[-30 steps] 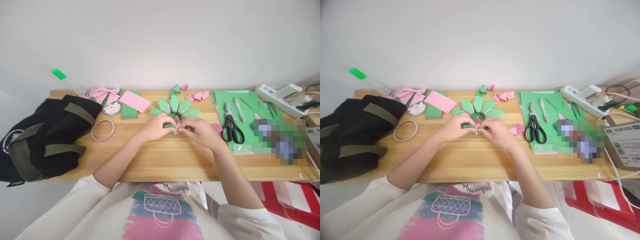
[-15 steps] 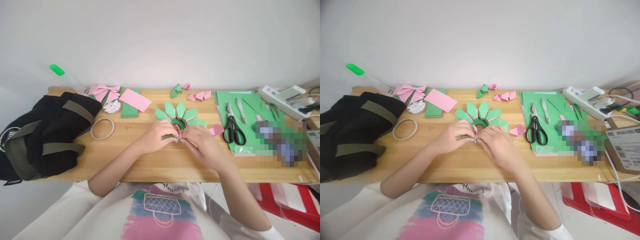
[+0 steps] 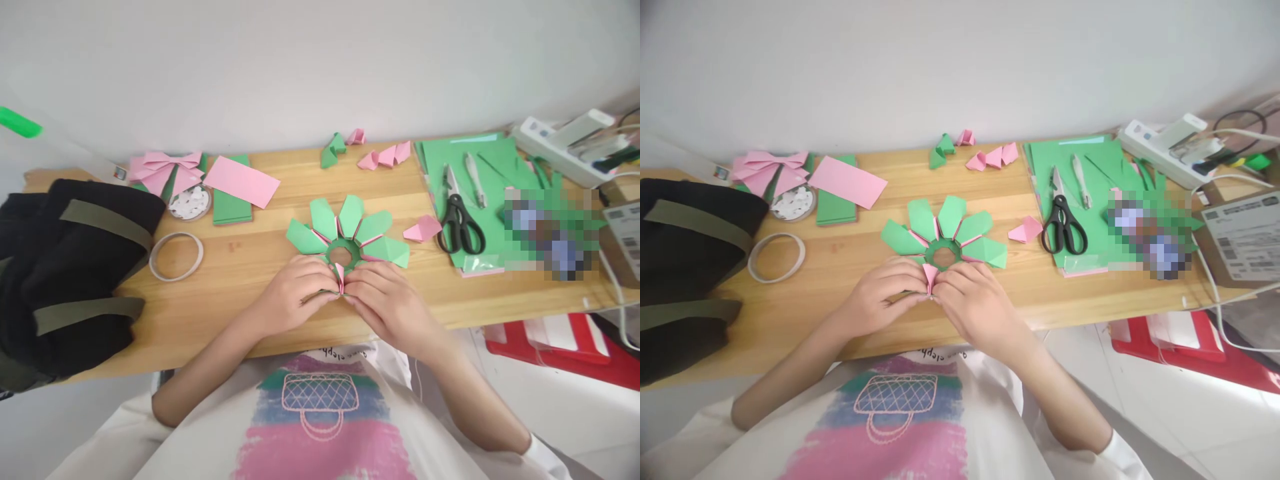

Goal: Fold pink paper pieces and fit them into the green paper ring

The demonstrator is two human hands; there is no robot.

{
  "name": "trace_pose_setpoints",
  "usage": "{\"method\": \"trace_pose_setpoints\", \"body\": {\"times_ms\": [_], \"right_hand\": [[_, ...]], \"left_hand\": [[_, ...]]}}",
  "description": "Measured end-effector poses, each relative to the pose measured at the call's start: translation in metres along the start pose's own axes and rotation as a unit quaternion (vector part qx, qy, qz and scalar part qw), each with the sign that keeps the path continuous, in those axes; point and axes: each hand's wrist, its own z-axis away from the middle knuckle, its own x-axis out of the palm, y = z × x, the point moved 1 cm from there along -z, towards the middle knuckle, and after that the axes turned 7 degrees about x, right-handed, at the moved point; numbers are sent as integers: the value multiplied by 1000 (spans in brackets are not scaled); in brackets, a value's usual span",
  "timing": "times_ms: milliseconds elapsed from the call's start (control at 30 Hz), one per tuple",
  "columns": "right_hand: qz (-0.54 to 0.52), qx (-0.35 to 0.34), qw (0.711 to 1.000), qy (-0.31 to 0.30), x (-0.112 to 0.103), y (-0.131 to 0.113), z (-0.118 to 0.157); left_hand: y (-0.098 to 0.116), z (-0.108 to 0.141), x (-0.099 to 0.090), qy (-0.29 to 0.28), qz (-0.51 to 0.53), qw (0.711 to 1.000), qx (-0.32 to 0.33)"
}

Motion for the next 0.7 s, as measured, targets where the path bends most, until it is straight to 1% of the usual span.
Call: {"method": "trace_pose_setpoints", "body": {"times_ms": [100, 167, 300, 400, 533, 700], "right_hand": [[-57, 37, 997, 41, 2, 4, 3], [-82, 48, 993, 63, 3, 5, 4], [-101, 59, 988, 101, 6, 6, 7], [-111, 78, 983, 124, 5, 7, 8], [-117, 105, 978, 134, 3, 7, 10], [-109, 109, 979, 134, 4, 6, 11]], "left_hand": [[-2, 1, 1, 21, 7, 1000, -14], [-4, 2, 1, 27, 5, 999, -18], [-6, 4, 2, 43, 8, 999, -30], [-8, 5, 2, 72, 16, 997, -28], [-11, 6, 2, 91, 19, 995, -26], [-12, 6, 2, 102, 19, 994, -22]]}}
